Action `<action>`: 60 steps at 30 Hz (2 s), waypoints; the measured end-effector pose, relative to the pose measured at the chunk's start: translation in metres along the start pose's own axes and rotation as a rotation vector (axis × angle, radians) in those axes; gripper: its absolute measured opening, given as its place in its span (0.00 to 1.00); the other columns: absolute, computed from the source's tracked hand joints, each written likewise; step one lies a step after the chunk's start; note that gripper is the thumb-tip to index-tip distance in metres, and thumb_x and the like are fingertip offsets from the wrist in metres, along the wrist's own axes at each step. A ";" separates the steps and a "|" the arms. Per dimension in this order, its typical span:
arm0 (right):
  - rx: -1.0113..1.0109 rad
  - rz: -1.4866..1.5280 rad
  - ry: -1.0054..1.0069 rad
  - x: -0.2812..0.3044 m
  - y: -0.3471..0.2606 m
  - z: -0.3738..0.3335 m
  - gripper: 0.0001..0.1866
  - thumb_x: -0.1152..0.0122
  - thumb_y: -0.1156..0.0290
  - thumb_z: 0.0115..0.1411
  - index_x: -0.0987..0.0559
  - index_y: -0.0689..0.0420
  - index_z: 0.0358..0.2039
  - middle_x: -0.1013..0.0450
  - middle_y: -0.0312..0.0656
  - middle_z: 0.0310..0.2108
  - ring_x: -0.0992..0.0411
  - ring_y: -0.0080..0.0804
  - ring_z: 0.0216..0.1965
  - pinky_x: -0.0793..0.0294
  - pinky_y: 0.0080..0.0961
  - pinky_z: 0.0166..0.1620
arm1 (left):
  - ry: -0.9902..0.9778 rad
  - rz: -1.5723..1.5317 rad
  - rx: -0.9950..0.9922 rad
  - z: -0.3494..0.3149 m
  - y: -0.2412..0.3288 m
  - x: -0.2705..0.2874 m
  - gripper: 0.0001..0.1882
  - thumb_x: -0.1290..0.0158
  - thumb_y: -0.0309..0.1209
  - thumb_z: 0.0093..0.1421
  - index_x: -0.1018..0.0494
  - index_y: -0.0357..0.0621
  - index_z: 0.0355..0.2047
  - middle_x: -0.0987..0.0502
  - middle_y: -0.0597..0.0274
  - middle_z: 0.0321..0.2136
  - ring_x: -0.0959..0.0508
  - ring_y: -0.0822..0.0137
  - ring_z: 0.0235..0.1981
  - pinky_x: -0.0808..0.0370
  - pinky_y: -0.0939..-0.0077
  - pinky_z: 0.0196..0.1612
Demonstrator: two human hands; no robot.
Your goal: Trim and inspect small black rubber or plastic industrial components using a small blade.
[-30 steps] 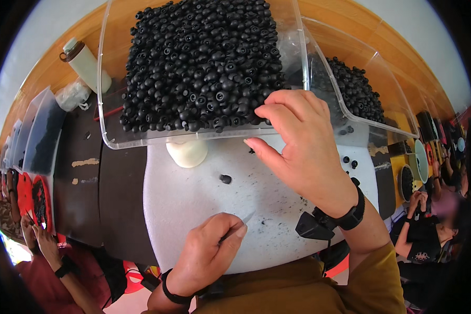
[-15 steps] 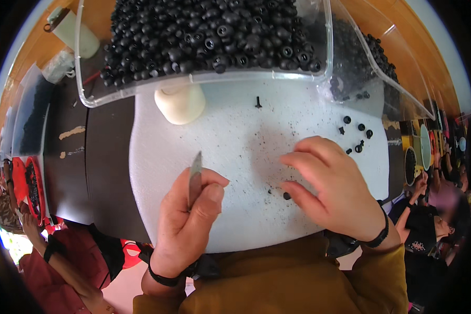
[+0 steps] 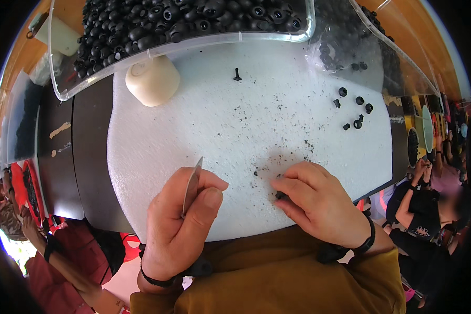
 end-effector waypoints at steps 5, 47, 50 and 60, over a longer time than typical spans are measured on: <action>-0.019 0.105 0.044 0.010 0.005 -0.005 0.15 0.36 0.77 0.45 0.27 0.60 0.35 0.34 0.44 0.32 0.31 0.40 0.31 0.30 0.29 0.34 | -0.078 -0.031 0.020 -0.003 -0.001 -0.016 0.06 0.54 0.26 0.60 0.31 0.36 0.34 0.36 0.72 0.19 0.41 0.82 0.21 0.43 0.87 0.24; 0.090 1.228 0.219 0.012 0.001 -0.003 0.17 0.44 0.87 0.51 0.30 0.65 0.43 0.30 0.44 0.39 0.32 0.27 0.41 0.33 0.23 0.45 | -0.106 0.630 -0.542 -0.017 0.050 -0.053 0.15 0.43 0.22 0.47 0.34 0.42 0.34 0.31 0.58 0.23 0.28 0.58 0.19 0.31 0.69 0.19; 0.105 1.143 0.178 0.012 -0.004 -0.003 0.17 0.45 0.87 0.51 0.30 0.66 0.43 0.30 0.46 0.40 0.32 0.29 0.42 0.34 0.25 0.46 | -0.078 0.632 -0.516 -0.017 0.050 -0.053 0.11 0.48 0.18 0.46 0.32 0.39 0.32 0.31 0.56 0.20 0.29 0.57 0.19 0.33 0.71 0.20; 0.065 1.346 0.210 0.005 0.001 -0.004 0.16 0.43 0.85 0.51 0.32 0.65 0.42 0.31 0.45 0.40 0.31 0.29 0.43 0.33 0.25 0.47 | -0.115 0.663 -0.547 -0.016 0.046 -0.058 0.13 0.44 0.23 0.46 0.34 0.42 0.32 0.33 0.61 0.21 0.28 0.61 0.19 0.30 0.70 0.19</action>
Point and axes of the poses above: each hand's wrist, its own z-axis towards the middle knuckle, its own x-axis out of the back of the hand, y = z × x, the point moved 10 cm from there along z, towards the middle knuckle
